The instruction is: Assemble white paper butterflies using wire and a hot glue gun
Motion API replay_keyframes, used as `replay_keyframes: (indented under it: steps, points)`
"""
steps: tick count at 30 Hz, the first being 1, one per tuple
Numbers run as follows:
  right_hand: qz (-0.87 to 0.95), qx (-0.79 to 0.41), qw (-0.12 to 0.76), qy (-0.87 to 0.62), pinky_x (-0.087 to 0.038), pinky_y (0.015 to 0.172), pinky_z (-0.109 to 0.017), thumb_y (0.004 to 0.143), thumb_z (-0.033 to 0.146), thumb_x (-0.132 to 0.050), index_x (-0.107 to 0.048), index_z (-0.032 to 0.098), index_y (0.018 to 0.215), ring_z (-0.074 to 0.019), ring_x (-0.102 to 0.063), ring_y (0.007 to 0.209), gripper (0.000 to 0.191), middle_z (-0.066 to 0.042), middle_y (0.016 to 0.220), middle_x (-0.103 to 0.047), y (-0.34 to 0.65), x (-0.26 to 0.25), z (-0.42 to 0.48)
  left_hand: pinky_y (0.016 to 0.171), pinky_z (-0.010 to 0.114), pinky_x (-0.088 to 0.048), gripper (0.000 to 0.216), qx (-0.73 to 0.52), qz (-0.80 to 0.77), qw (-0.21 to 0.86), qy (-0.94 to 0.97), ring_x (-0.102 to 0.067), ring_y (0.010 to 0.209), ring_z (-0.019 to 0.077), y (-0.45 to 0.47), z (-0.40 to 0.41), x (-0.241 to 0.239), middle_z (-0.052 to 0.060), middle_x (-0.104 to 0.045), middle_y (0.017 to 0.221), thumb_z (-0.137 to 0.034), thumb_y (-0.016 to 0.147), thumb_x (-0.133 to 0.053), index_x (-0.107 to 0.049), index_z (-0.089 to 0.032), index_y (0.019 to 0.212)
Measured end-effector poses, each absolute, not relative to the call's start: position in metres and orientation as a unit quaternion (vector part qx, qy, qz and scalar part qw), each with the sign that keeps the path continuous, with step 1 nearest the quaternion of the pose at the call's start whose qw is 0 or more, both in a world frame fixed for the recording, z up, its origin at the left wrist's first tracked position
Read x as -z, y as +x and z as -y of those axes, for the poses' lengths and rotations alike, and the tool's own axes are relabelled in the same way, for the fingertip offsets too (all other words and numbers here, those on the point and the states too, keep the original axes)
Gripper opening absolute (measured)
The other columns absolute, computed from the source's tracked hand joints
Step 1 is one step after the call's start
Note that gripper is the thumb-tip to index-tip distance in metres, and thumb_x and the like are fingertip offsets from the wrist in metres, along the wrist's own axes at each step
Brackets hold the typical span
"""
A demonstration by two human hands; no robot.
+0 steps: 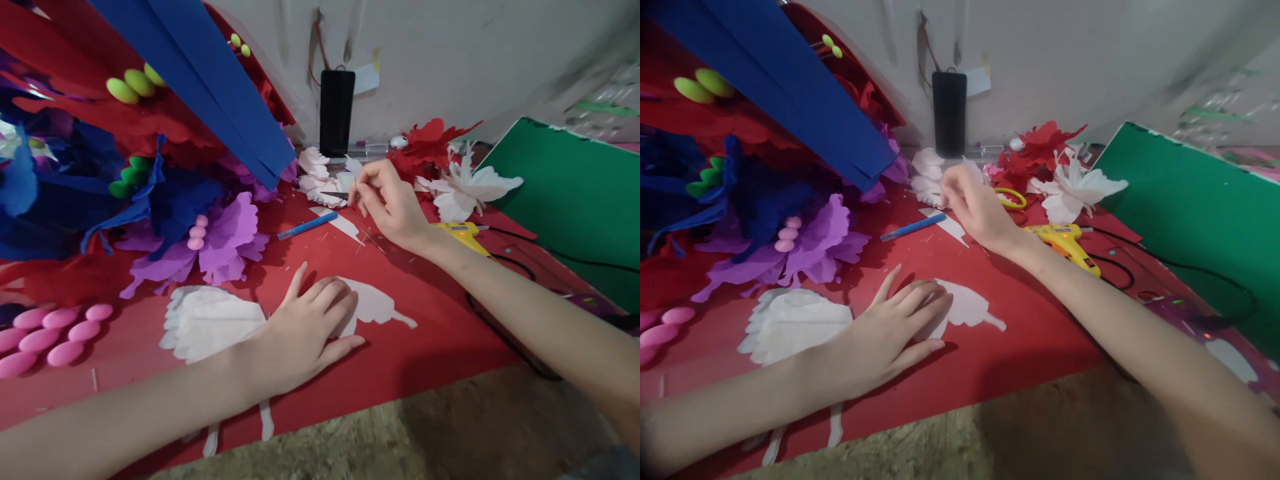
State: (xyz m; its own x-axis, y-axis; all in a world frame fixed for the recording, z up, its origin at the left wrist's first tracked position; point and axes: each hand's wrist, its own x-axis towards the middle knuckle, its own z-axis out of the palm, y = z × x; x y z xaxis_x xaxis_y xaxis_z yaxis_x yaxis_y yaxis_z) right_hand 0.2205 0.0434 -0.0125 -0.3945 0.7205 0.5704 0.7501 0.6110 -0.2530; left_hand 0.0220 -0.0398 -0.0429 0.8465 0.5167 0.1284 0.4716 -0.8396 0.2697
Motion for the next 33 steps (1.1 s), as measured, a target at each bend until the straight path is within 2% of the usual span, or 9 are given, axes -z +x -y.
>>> replay_keyframes:
  steps: [2, 4, 7, 10, 11, 13, 16, 27, 33]
  points:
    - [0.821, -0.036, 0.375, -0.429, -0.045, 0.060, -0.021, 0.093, 0.024, -0.028, -0.041, 0.018, 0.094, -0.0056, -0.051, 0.060, 0.015, -0.001, 0.079, -0.056, 0.221, 0.011, -0.032, 0.111, 0.056, -0.012, 0.032, -0.092, -0.238, 0.163, 0.953, -0.048, 0.118, 0.0205, 0.020, 0.035, 0.040, 0.008, -0.057, 0.119, -0.034, 0.096, -0.033, -0.054, -0.018, 0.115]
    - [0.826, -0.047, 0.382, -0.411, -0.045, 0.059, -0.020, 0.092, 0.024, -0.032, -0.045, 0.017, 0.092, -0.0055, -0.053, 0.061, 0.014, -0.001, 0.078, -0.057, 0.222, 0.011, -0.020, 0.113, 0.054, -0.009, 0.027, -0.080, -0.212, 0.206, 0.952, -0.046, 0.122, 0.0162, 0.018, 0.027, 0.036, 0.005, -0.057, 0.122, -0.017, 0.095, -0.035, -0.056, -0.020, 0.112]
    - [0.846, -0.006, 0.358, -0.396, -0.047, 0.063, -0.020, 0.091, 0.024, -0.038, -0.053, 0.016, 0.093, -0.0069, -0.058, 0.069, 0.017, -0.002, 0.081, -0.062, 0.228, 0.014, -0.002, 0.111, 0.049, -0.020, 0.033, -0.107, -0.200, 0.228, 0.947, -0.048, 0.120, 0.0172, 0.013, 0.012, 0.033, 0.007, -0.058, 0.122, -0.003, 0.085, -0.042, -0.059, -0.017, 0.109]
    - [0.875, 0.045, 0.325, -0.354, -0.049, 0.072, -0.022, 0.091, 0.021, -0.041, -0.059, 0.017, 0.092, -0.0088, -0.061, 0.079, 0.019, -0.003, 0.086, -0.065, 0.232, 0.021, 0.015, 0.094, 0.038, -0.043, 0.021, -0.195, -0.223, 0.248, 0.923, -0.059, 0.095, 0.0174, 0.008, -0.001, 0.032, 0.005, -0.066, 0.094, -0.008, 0.083, -0.049, -0.065, -0.017, 0.094]
    - [0.887, 0.050, 0.314, -0.334, -0.049, 0.074, -0.023, 0.091, 0.020, -0.041, -0.061, 0.016, 0.091, -0.0091, -0.061, 0.080, 0.020, -0.003, 0.086, -0.066, 0.233, 0.024, 0.020, 0.086, 0.033, -0.047, 0.017, -0.214, -0.230, 0.253, 0.915, -0.060, 0.088, 0.0166, 0.007, -0.004, 0.032, 0.005, -0.066, 0.087, -0.011, 0.083, -0.051, -0.066, -0.016, 0.088]
    - [0.910, 0.039, 0.287, -0.297, -0.049, 0.070, -0.022, 0.090, 0.018, -0.043, -0.063, 0.016, 0.089, -0.0091, -0.060, 0.078, 0.020, -0.003, 0.084, -0.066, 0.231, 0.030, 0.028, 0.074, 0.027, -0.049, 0.014, -0.235, -0.241, 0.264, 0.904, -0.061, 0.078, 0.0145, 0.006, -0.007, 0.032, 0.003, -0.066, 0.078, -0.015, 0.084, -0.054, -0.067, -0.016, 0.081]
    - [0.926, 0.006, 0.253, -0.281, -0.045, 0.062, -0.020, 0.089, 0.018, -0.046, -0.065, 0.015, 0.085, -0.0079, -0.058, 0.073, 0.019, -0.002, 0.083, -0.065, 0.223, 0.040, 0.036, 0.065, 0.022, -0.049, 0.015, -0.231, -0.244, 0.282, 0.898, -0.062, 0.069, 0.0118, 0.004, -0.008, 0.032, 0.002, -0.067, 0.075, -0.016, 0.083, -0.055, -0.069, -0.016, 0.078]
    - [0.924, 0.012, 0.249, -0.288, -0.040, 0.058, -0.018, 0.089, 0.018, -0.047, -0.067, 0.018, 0.084, -0.0063, -0.055, 0.072, 0.020, 0.001, 0.084, -0.062, 0.208, 0.053, 0.041, 0.061, 0.015, -0.048, 0.013, -0.177, -0.217, 0.338, 0.899, -0.064, 0.068, 0.0086, 0.007, -0.009, 0.036, 0.002, -0.070, 0.079, -0.008, 0.075, -0.060, -0.068, -0.013, 0.083]
    - [0.926, 0.011, 0.244, -0.288, -0.038, 0.057, -0.019, 0.089, 0.017, -0.045, -0.067, 0.018, 0.082, -0.0069, -0.053, 0.070, 0.022, 0.000, 0.083, -0.062, 0.207, 0.053, 0.043, 0.057, 0.012, -0.044, 0.024, -0.161, -0.236, 0.359, 0.889, -0.060, 0.063, 0.0055, 0.009, -0.007, 0.031, -0.002, -0.067, 0.075, 0.002, 0.069, -0.058, -0.063, -0.012, 0.087]
